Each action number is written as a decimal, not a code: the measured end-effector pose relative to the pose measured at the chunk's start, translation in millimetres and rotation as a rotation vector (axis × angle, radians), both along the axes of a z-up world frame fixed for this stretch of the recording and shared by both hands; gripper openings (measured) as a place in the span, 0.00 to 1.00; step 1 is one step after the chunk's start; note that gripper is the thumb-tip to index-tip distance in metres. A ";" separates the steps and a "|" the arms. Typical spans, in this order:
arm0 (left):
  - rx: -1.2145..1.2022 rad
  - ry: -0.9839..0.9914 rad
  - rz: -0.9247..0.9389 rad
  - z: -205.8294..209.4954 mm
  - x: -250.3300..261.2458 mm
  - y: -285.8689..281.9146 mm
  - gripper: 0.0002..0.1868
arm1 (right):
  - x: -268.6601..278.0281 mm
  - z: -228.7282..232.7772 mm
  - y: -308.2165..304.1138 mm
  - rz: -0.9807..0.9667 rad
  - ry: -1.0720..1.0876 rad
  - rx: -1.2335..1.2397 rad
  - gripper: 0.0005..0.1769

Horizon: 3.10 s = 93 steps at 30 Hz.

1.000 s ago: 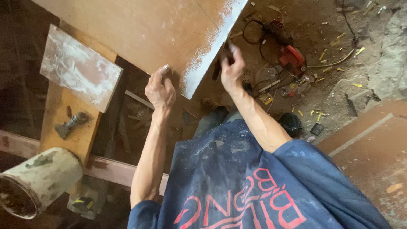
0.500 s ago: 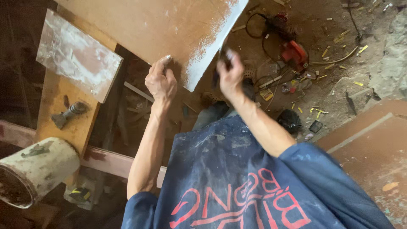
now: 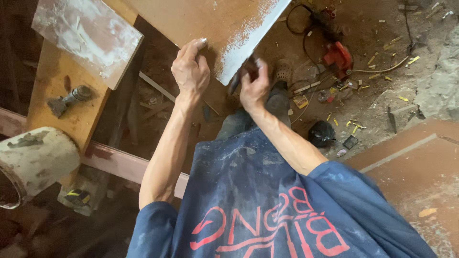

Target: The person uses a putty knife to spread a white paste along the edges and corners of a wooden board. They repeatedly apply and smooth the material, working along the perimeter and into the corners of the board.

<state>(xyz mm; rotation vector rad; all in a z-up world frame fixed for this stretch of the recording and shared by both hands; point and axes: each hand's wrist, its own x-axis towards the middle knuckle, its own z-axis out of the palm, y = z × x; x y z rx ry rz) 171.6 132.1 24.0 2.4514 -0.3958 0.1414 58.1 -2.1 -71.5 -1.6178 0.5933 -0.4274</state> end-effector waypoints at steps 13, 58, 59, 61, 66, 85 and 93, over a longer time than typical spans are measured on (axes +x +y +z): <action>0.020 -0.031 -0.033 -17.6 1.7 6.7 0.20 | -19.2 1.1 4.8 0.105 -0.011 0.305 0.21; 0.061 -0.023 -0.141 0.1 8.6 7.1 0.21 | -29.1 -29.2 -1.5 0.078 -0.191 -0.211 0.19; 0.062 -0.028 -0.138 -1.0 7.4 8.2 0.21 | -27.5 -32.8 -2.2 0.078 -0.204 -0.260 0.19; 0.060 -0.038 -0.127 -2.3 3.9 8.3 0.20 | -28.3 -36.0 -3.7 0.084 -0.230 -0.361 0.19; 0.085 0.017 -0.137 2.5 9.3 8.1 0.22 | -27.9 -33.5 -2.3 0.145 -0.205 -0.322 0.19; 0.091 0.007 -0.100 7.7 7.0 1.2 0.18 | 39.3 -38.0 -78.9 -0.078 -0.279 -0.300 0.25; 0.152 0.074 -0.040 17.8 7.1 -4.4 0.18 | 5.7 -4.1 -59.5 0.070 -0.101 -0.171 0.21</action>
